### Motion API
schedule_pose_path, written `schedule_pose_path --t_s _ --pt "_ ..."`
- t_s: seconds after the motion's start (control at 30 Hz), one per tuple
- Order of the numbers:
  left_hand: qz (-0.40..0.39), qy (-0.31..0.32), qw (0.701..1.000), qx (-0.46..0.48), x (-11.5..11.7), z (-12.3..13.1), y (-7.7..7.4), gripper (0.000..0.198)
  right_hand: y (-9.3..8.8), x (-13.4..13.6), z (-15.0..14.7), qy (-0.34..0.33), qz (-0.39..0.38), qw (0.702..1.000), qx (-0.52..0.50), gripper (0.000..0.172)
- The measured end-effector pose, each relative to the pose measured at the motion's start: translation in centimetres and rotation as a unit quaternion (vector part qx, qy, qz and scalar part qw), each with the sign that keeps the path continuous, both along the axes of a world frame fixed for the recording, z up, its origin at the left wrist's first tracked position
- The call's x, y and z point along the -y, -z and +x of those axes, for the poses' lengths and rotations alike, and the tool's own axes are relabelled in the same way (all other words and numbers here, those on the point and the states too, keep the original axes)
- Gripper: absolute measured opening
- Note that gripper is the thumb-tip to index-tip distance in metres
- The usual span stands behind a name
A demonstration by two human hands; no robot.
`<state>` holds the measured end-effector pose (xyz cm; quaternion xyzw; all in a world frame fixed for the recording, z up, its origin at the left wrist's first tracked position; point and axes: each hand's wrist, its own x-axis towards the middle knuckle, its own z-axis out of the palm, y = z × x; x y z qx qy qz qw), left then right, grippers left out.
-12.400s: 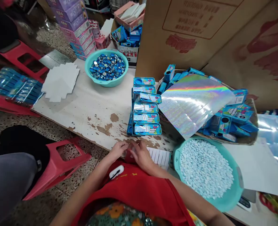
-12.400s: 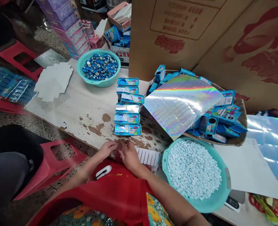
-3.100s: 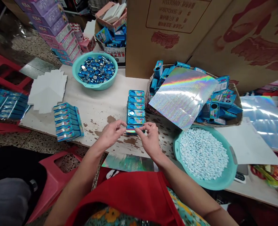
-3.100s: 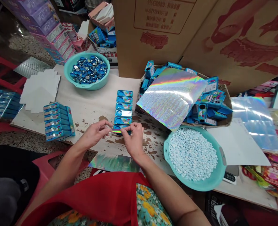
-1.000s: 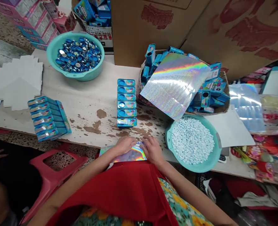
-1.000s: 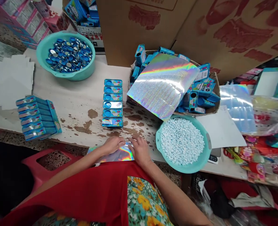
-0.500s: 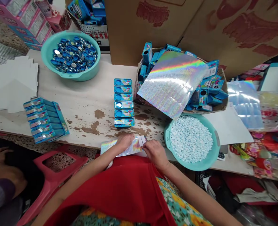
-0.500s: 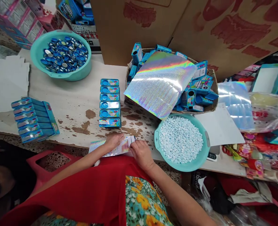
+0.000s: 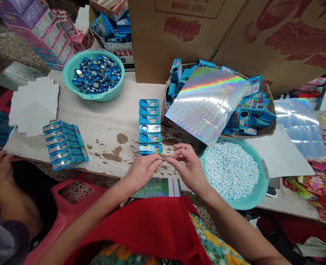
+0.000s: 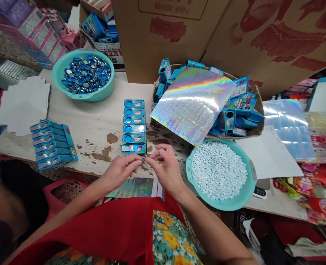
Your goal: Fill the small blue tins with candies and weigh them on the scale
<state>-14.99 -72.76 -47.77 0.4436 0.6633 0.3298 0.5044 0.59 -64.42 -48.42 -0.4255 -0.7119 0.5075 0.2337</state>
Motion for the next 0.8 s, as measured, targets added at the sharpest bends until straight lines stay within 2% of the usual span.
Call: schedule_pose_path --t_s 0.07,0.13,0.2,0.3,0.4,0.47,0.53,0.6,0.7,0.8 --pt "0.018 -0.016 0.998 -0.06 -0.2 -2.5 -0.8 0.022 0.5 -0.4 -2.6 0.02 0.019 0.999 -0.019 0.013" --pt "0.026 -0.018 0.995 -0.096 -0.8 -5.1 -1.0 0.022 1.2 -0.9 -5.1 0.038 0.031 0.999 -0.015 0.012" --pt "0.029 -0.01 0.992 -0.119 -1.6 -7.2 -0.5 0.019 2.0 -1.5 -7.3 0.057 0.06 0.997 0.004 0.011" --pt "0.038 0.001 0.992 -0.122 -2.6 -9.1 1.3 0.015 3.1 -2.0 -9.1 0.077 0.113 0.99 0.036 0.009" --pt "0.063 -0.015 0.995 -0.072 -2.6 -9.2 3.7 0.014 4.0 -2.1 -9.5 0.079 0.135 0.987 0.034 0.008" --pt "0.061 -0.056 0.996 -0.014 -2.3 -8.4 5.4 0.016 4.4 -2.0 -9.3 0.085 0.125 0.988 0.011 0.005" --pt "0.041 -0.119 0.991 0.037 -2.0 -7.3 6.9 0.016 4.9 -1.9 -9.2 0.117 0.09 0.989 -0.007 0.013" --pt "0.024 -0.169 0.984 0.04 -2.1 -6.5 8.2 0.014 5.4 -1.9 -9.2 0.145 0.053 0.988 -0.009 0.024" --pt "-0.005 -0.166 0.983 -0.078 -2.1 -6.5 8.8 0.014 6.0 -2.2 -9.1 0.147 0.016 0.989 -0.026 0.025" --pt "-0.079 -0.136 0.958 -0.242 -0.7 -7.6 7.8 0.019 6.1 -2.3 -7.3 0.128 -0.022 0.99 -0.052 0.019"
